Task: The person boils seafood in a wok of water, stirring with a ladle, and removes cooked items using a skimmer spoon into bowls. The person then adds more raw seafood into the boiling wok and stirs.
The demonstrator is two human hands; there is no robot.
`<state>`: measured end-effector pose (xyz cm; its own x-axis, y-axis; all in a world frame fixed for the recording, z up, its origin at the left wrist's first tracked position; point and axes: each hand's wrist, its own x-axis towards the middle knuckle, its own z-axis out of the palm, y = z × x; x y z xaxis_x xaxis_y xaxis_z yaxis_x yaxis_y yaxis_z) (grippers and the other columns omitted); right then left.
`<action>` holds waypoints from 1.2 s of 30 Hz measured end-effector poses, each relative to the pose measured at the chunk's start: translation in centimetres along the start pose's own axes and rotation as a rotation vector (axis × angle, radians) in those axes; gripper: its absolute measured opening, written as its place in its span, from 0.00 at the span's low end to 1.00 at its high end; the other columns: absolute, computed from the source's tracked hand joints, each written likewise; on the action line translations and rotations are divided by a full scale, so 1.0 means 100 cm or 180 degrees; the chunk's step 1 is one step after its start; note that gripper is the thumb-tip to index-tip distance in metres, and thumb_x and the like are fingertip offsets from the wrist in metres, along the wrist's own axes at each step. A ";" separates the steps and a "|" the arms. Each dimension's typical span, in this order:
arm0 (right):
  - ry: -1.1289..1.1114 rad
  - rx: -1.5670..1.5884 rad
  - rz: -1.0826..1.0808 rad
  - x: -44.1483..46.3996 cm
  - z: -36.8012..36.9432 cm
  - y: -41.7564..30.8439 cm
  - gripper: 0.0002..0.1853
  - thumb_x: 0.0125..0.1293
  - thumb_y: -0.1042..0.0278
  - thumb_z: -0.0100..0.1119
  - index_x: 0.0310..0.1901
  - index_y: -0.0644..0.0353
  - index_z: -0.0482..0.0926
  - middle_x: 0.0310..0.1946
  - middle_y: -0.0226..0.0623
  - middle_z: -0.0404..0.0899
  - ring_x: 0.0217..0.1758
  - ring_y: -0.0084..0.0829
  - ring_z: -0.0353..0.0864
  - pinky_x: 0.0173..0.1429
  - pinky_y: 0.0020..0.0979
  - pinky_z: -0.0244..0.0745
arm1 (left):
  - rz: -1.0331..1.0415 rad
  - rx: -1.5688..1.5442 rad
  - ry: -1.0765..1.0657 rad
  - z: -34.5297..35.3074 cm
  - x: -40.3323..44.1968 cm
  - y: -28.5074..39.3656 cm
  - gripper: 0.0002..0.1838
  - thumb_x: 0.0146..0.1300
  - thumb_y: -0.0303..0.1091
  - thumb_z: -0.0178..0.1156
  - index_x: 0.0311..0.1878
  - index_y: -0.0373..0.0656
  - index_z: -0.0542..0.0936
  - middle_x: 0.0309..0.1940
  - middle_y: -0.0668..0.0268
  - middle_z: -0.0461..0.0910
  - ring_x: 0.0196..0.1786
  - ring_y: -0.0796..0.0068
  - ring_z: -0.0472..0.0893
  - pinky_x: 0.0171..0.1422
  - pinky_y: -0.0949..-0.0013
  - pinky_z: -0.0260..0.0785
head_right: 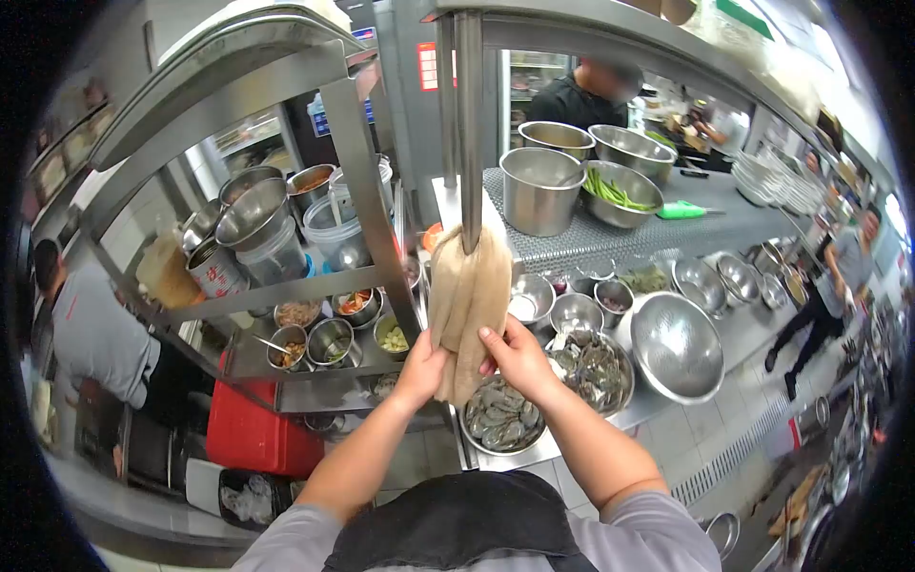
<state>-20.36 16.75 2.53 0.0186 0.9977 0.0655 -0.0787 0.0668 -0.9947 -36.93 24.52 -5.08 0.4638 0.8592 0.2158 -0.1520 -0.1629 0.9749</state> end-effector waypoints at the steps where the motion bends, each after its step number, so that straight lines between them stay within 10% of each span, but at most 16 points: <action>1: 0.0100 0.0004 0.0007 -0.004 0.009 0.006 0.17 0.72 0.63 0.50 0.55 0.64 0.67 0.35 0.36 0.78 0.30 0.25 0.79 0.37 0.27 0.77 | 0.0017 -0.0358 -0.0127 0.001 -0.015 0.002 0.23 0.66 0.27 0.46 0.65 0.35 0.63 0.56 0.57 0.74 0.58 0.70 0.73 0.63 0.68 0.63; 3: 0.0749 -0.0736 -0.0779 -0.012 0.038 0.026 0.19 0.72 0.60 0.50 0.58 0.64 0.67 0.42 0.40 0.78 0.43 0.28 0.78 0.50 0.31 0.74 | -0.0127 -0.0194 -0.0221 0.006 -0.053 0.009 0.19 0.71 0.31 0.44 0.63 0.37 0.64 0.54 0.59 0.74 0.57 0.73 0.72 0.64 0.68 0.62; 6: 0.0689 0.0439 0.0085 -0.037 0.076 0.059 0.30 0.72 0.43 0.40 0.57 0.65 0.69 0.49 0.39 0.76 0.52 0.28 0.72 0.60 0.31 0.67 | -0.0189 -0.0386 -0.0054 0.010 -0.087 0.023 0.17 0.73 0.34 0.43 0.61 0.38 0.66 0.52 0.61 0.74 0.54 0.72 0.73 0.61 0.68 0.65; 9: 0.0761 0.0440 -0.0311 -0.054 0.112 0.065 0.24 0.67 0.58 0.57 0.58 0.64 0.68 0.50 0.37 0.75 0.52 0.25 0.73 0.57 0.30 0.70 | -0.0390 -0.1534 -0.0253 -0.002 -0.102 0.011 0.16 0.75 0.36 0.41 0.61 0.43 0.66 0.50 0.63 0.73 0.53 0.72 0.75 0.58 0.69 0.69; 20: 0.1439 -0.0800 -0.0658 -0.087 0.163 0.042 0.26 0.72 0.55 0.46 0.61 0.68 0.60 0.52 0.53 0.75 0.56 0.44 0.76 0.60 0.37 0.69 | -0.0353 -0.1890 -0.0249 -0.011 -0.141 0.054 0.16 0.74 0.39 0.45 0.57 0.39 0.66 0.49 0.63 0.74 0.51 0.74 0.75 0.55 0.71 0.69; 23: 0.1456 -0.0806 -0.0874 -0.105 0.172 0.047 0.30 0.72 0.59 0.44 0.68 0.70 0.51 0.63 0.57 0.63 0.68 0.46 0.63 0.69 0.37 0.58 | -0.0452 -0.1685 -0.0097 -0.008 -0.155 0.048 0.16 0.73 0.39 0.47 0.56 0.39 0.67 0.49 0.63 0.74 0.50 0.73 0.75 0.54 0.71 0.69; 29: 0.0715 -0.1507 -0.0517 -0.152 0.161 0.075 0.36 0.70 0.65 0.44 0.74 0.52 0.39 0.67 0.57 0.58 0.66 0.52 0.65 0.67 0.38 0.62 | -0.0609 -0.1442 0.0073 -0.002 -0.186 0.043 0.19 0.70 0.36 0.46 0.59 0.37 0.65 0.52 0.59 0.72 0.54 0.68 0.74 0.57 0.66 0.68; 36: -0.0410 -0.2521 -0.0186 -0.253 0.125 0.092 0.29 0.67 0.63 0.50 0.69 0.51 0.58 0.60 0.52 0.69 0.61 0.50 0.70 0.64 0.41 0.66 | -0.0779 -0.0325 0.0827 -0.043 -0.189 0.007 0.23 0.70 0.36 0.47 0.66 0.49 0.56 0.50 0.60 0.70 0.42 0.73 0.74 0.41 0.68 0.71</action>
<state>-34.04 -7.67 -7.25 -0.1180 0.9898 0.0799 0.6500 0.1378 -0.7473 -49.52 10.24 -8.70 0.2621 0.9634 -0.0569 -0.1563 0.1005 0.9826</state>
